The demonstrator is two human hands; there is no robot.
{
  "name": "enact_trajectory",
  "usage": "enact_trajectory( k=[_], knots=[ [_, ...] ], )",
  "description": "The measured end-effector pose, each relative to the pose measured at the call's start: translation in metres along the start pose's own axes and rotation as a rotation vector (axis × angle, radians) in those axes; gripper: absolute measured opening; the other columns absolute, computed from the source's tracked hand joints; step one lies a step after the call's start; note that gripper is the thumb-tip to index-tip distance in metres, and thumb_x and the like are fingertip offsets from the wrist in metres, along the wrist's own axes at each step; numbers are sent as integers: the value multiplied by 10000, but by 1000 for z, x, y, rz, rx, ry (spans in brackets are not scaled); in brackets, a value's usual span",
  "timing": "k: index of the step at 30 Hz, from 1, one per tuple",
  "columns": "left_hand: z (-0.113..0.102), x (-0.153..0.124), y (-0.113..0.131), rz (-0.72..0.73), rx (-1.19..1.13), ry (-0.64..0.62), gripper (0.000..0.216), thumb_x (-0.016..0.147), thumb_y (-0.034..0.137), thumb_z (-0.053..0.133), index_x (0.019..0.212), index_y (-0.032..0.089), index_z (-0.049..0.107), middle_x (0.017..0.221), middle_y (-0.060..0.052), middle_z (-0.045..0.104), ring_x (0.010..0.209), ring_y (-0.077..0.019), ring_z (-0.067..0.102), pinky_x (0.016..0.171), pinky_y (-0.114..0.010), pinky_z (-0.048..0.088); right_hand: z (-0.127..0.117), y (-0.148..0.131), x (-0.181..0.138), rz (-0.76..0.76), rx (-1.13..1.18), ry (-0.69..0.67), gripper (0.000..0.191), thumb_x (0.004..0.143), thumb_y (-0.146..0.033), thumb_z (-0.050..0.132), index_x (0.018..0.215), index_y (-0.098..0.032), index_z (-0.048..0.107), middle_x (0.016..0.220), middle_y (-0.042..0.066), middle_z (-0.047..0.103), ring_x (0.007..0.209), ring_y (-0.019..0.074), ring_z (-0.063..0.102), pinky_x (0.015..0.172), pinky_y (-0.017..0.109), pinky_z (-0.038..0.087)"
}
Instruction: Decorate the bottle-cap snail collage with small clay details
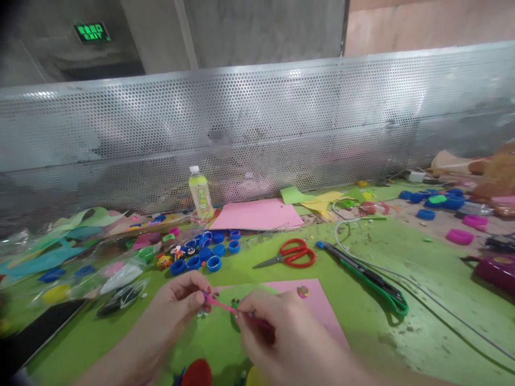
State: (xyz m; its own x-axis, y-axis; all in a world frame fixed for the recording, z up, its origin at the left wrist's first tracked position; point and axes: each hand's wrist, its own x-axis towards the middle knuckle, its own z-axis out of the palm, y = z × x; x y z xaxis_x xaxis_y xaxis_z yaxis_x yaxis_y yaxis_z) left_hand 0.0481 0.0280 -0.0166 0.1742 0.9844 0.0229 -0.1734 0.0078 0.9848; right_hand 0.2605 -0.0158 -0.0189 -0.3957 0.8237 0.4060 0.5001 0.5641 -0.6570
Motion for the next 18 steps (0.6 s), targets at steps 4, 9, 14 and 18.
enact_trajectory(
  k=[4,9,14,18],
  knots=[
    [-1,0,0,0,-22,9,404,455,483,922,572,164,704,495,23,636,484,-86,534,507,-173,402,-5,0,1,13,12,24,269,937,-269,428,716,-207,568,552,-38,466,493,116,439,451,233,288],
    [-2,1,-2,2,-61,34,388,490,458,923,549,165,676,526,32,624,502,-75,521,520,-165,408,0,3,-4,-149,-120,50,233,925,-179,390,869,-199,615,588,-23,585,446,117,432,435,249,294],
    [-3,5,-5,-11,-93,40,431,401,486,937,540,170,679,509,25,636,466,-77,521,481,-166,400,3,-1,-2,-222,-203,42,248,905,-138,386,921,-175,631,593,-16,607,443,123,492,449,260,323],
    [-3,5,-7,-29,-105,33,435,375,487,941,526,180,672,497,31,638,439,-75,526,468,-172,412,3,0,0,-204,-252,46,259,914,-142,390,930,-190,644,517,-46,556,404,124,488,449,262,316]
  ],
)
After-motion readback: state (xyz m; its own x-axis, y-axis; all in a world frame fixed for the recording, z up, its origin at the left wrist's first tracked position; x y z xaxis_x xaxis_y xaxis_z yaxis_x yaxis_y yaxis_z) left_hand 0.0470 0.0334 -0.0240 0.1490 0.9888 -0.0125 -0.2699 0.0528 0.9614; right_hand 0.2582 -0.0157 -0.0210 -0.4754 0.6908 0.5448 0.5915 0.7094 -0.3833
